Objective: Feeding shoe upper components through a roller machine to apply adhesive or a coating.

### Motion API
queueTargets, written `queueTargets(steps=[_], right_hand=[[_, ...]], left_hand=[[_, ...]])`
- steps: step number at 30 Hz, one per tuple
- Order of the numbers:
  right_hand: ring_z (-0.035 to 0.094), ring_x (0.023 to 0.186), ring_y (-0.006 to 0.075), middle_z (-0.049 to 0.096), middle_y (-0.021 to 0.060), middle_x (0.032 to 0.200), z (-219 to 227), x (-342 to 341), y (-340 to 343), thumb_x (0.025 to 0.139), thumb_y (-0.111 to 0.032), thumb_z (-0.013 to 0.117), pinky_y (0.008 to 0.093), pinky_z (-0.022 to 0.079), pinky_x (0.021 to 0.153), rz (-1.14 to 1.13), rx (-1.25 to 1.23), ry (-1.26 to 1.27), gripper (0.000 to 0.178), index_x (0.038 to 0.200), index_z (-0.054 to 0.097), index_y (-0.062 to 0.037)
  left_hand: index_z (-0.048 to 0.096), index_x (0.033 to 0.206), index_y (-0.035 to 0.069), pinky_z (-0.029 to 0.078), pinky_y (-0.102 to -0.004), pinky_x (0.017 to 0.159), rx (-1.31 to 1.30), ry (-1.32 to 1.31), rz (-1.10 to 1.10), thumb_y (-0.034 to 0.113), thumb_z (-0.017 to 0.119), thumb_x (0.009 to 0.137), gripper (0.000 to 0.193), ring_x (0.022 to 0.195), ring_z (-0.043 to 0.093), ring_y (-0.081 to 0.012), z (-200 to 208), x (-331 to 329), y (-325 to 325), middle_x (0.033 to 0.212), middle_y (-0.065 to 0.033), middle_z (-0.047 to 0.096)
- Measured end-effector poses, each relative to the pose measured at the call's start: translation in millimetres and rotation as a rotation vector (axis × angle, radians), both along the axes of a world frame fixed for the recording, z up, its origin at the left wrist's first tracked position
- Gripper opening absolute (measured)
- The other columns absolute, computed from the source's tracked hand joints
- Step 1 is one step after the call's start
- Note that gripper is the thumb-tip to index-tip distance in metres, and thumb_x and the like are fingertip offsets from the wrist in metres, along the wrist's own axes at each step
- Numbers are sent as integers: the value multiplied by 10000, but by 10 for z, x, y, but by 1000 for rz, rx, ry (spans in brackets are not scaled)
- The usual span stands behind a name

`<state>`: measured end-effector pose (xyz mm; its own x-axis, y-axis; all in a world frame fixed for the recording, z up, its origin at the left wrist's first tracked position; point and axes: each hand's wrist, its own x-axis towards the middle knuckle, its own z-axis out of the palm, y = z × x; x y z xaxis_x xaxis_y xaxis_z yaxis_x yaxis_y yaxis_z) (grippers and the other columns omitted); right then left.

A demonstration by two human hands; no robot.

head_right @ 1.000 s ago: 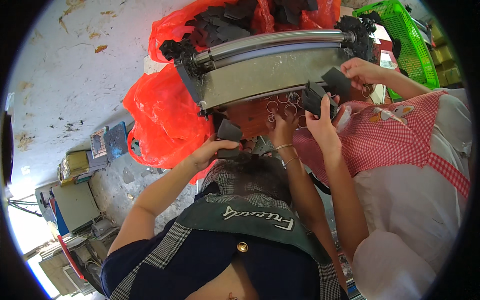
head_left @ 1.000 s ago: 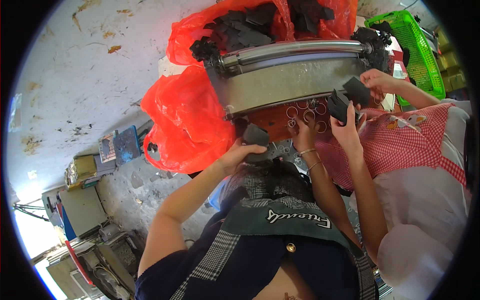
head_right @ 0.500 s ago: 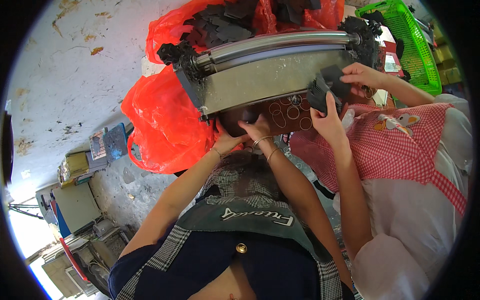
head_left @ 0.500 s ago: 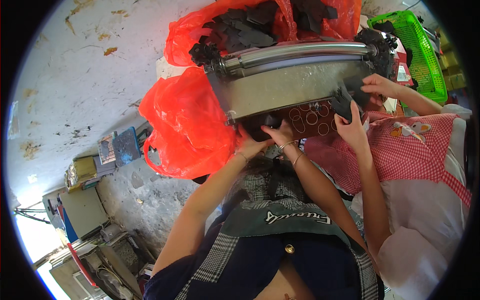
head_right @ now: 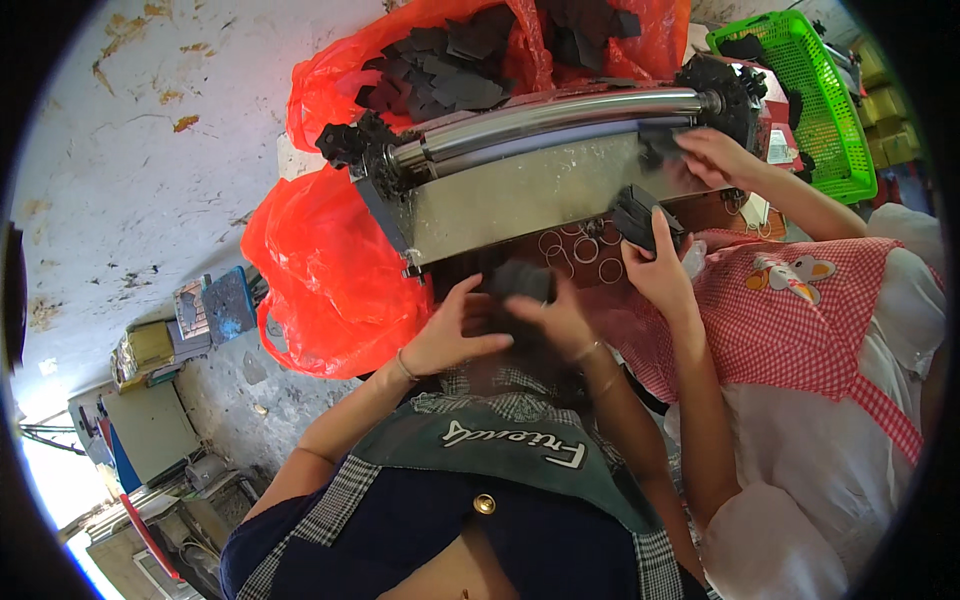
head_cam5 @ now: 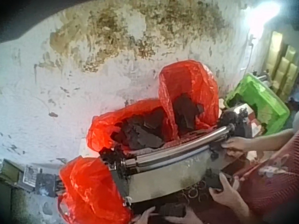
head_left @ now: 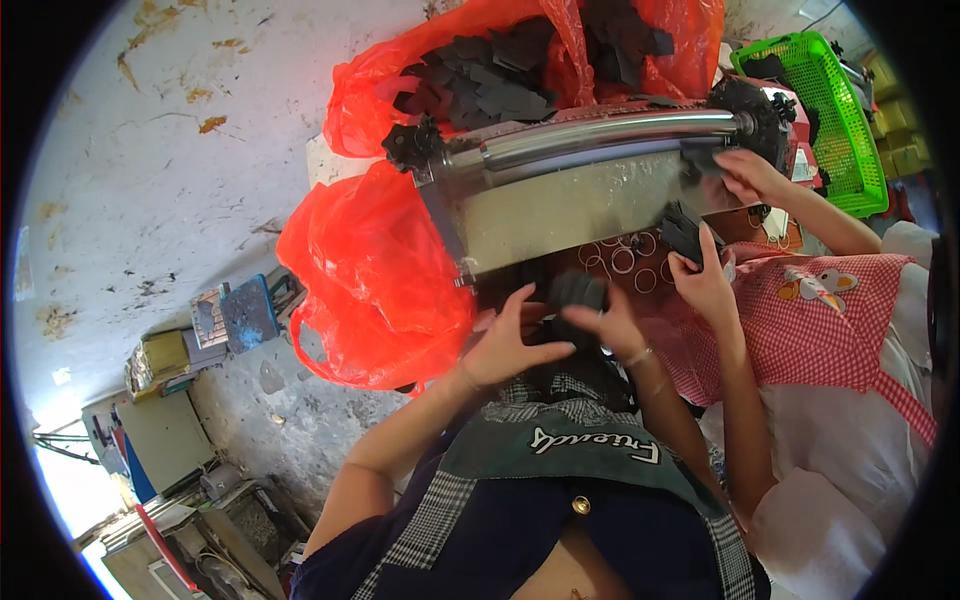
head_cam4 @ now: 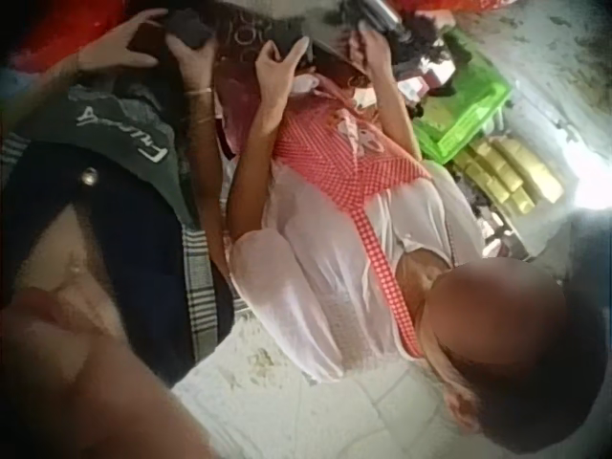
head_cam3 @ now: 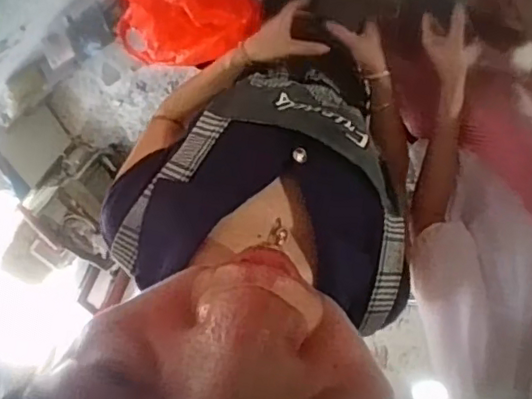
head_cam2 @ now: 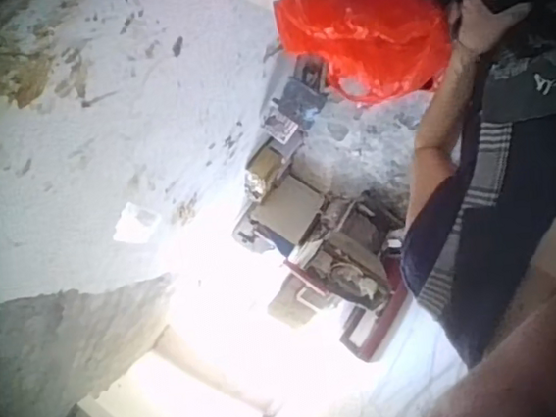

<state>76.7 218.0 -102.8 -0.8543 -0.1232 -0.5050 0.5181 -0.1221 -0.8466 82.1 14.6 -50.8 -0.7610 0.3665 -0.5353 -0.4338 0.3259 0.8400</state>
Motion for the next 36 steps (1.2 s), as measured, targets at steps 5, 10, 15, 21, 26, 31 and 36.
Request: queueTargets(steps=[5, 10, 15, 21, 26, 31, 36], right_hand=[[621, 863, 289, 610, 130, 981, 898, -194, -406, 648, -204, 805, 342, 497, 774, 196, 608, 900, 714, 1226, 428, -19], [600, 858, 171, 603, 86, 958, 1176, -469, -334, 721, -108, 749, 286, 488, 762, 240, 385, 703, 518, 1165, 517, 26], [575, 787, 74, 625, 54, 875, 1081, -542, -539, 765, -62, 724, 217, 486, 692, -70, 186, 497, 299, 1014, 606, 55], [591, 815, 71, 641, 23, 897, 1128, -748, -589, 813, -13, 695, 210, 484, 751, -202, -204, 297, 203, 991, 617, 44], [607, 707, 84, 655, 43, 842, 914, -794, -529, 842, -73, 690, 221, 508, 626, -162, 105, 296, 162, 929, 636, 52], [634, 698, 113, 669, 73, 827, 865, -842, -553, 883, -64, 633, 225, 526, 624, -253, -416, 55, 140, 947, 640, 60], [618, 611, 108, 663, 57, 782, 933, -875, -497, 882, -90, 641, 219, 516, 532, -81, 0, 197, 147, 932, 649, 48]], left_hand=[[384, 1390, 32, 374, -332, 1035, 726, 105, 207, 70, 664, 849, 610, 1223, 454, -165, 369, -331, 130, 1307, -77, 501], [583, 1084, -11, 490, -262, 825, 583, 49, 500, 56, 718, 802, 320, 910, 613, -139, 552, -583, -17, 1005, -60, 653], [578, 1103, -4, 486, -271, 835, 280, 450, 510, 4, 717, 778, 354, 941, 603, -132, 563, -693, 5, 1019, -55, 640], [551, 1146, -6, 494, -298, 850, 946, -239, 606, -49, 670, 785, 382, 977, 597, -146, 593, -809, -158, 1087, -71, 620], [540, 1167, 5, 529, -334, 823, 511, 144, 619, -43, 614, 830, 348, 959, 623, -194, 386, -742, -40, 1088, -88, 620], [559, 1128, 6, 518, -309, 804, 857, -158, 804, -28, 670, 805, 344, 932, 620, -177, 421, -763, -28, 1041, -74, 631], [546, 1148, 4, 517, -313, 819, 616, 83, 746, -80, 640, 802, 368, 962, 612, -179, 407, -808, -79, 1060, -72, 623]])
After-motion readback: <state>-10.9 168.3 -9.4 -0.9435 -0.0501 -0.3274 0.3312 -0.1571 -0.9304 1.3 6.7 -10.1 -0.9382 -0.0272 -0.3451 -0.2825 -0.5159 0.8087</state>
